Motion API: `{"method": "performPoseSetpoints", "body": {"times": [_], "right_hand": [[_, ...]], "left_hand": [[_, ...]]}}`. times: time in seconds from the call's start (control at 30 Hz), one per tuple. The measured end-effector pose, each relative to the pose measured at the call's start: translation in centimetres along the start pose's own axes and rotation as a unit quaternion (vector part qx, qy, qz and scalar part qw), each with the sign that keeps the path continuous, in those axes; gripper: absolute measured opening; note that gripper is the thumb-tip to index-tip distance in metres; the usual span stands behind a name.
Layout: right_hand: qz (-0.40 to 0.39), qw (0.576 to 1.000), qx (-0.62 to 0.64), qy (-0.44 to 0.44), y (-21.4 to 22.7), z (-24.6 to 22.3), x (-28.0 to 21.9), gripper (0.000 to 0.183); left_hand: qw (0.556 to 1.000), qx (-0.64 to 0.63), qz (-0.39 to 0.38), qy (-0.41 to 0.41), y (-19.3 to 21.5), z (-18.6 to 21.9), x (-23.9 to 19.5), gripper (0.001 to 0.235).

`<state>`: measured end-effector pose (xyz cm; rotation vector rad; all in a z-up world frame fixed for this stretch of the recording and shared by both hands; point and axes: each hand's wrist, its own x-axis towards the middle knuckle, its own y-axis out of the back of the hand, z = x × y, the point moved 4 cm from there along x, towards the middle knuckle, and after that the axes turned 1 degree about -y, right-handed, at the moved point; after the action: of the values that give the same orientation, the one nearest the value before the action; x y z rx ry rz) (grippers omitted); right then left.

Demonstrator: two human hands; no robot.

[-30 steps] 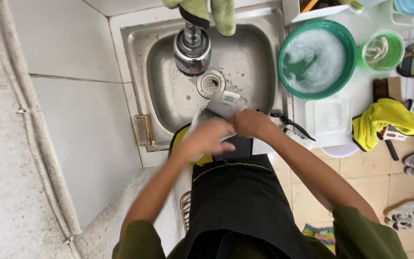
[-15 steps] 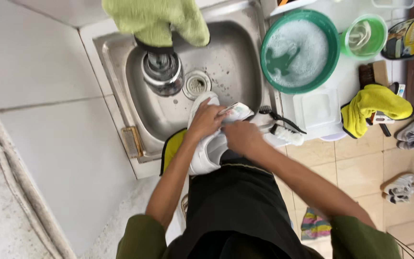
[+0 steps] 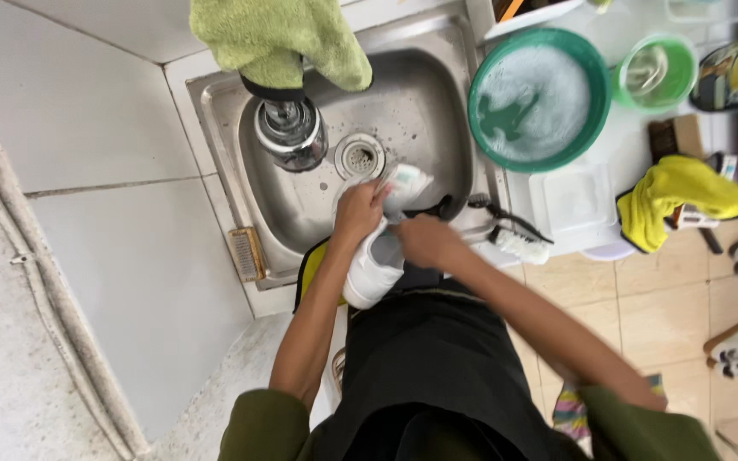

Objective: The person scrubs a white sneaker with a brush and soapy water in a sink, then wipes it with a yellow cloth. They repeat the process by scrubbing the shoe again with the brush and wiping it with the cloth.

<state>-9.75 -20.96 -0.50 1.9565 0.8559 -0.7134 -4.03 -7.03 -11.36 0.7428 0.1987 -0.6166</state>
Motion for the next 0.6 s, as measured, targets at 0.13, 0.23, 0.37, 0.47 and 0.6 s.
{"method": "performPoseSetpoints", "body": {"times": [0.13, 0.23, 0.37, 0.47, 0.6], "right_hand": [[-0.054, 0.998, 0.028, 0.014, 3.7, 2.6, -4.9, 0.045], [0.057, 0.995, 0.082, -0.013, 6.0, 4.5, -10.1, 0.045], [0.251, 0.942, 0.208, -0.086, 9.1, 5.7, -17.1, 0.041], [0.38, 0.904, 0.117, -0.156, 6.7, 12.9, -13.8, 0.042], [0.422, 0.887, -0.015, -0.186, 5.2, 15.2, -11.2, 0.044]], "left_hand": [[1.0, 0.007, -0.019, -0.018, 1.9, 2.0, 0.8, 0.066], [0.978, -0.2, -0.01, -0.051, 0.6, 0.5, 1.6, 0.04], [0.978, -0.2, 0.062, 0.02, -1.2, -5.9, 1.0, 0.03], [0.975, -0.171, 0.14, 0.009, 1.9, -4.1, 0.2, 0.027], [0.962, -0.114, 0.245, -0.045, 4.0, -1.3, -2.6, 0.026]]}}
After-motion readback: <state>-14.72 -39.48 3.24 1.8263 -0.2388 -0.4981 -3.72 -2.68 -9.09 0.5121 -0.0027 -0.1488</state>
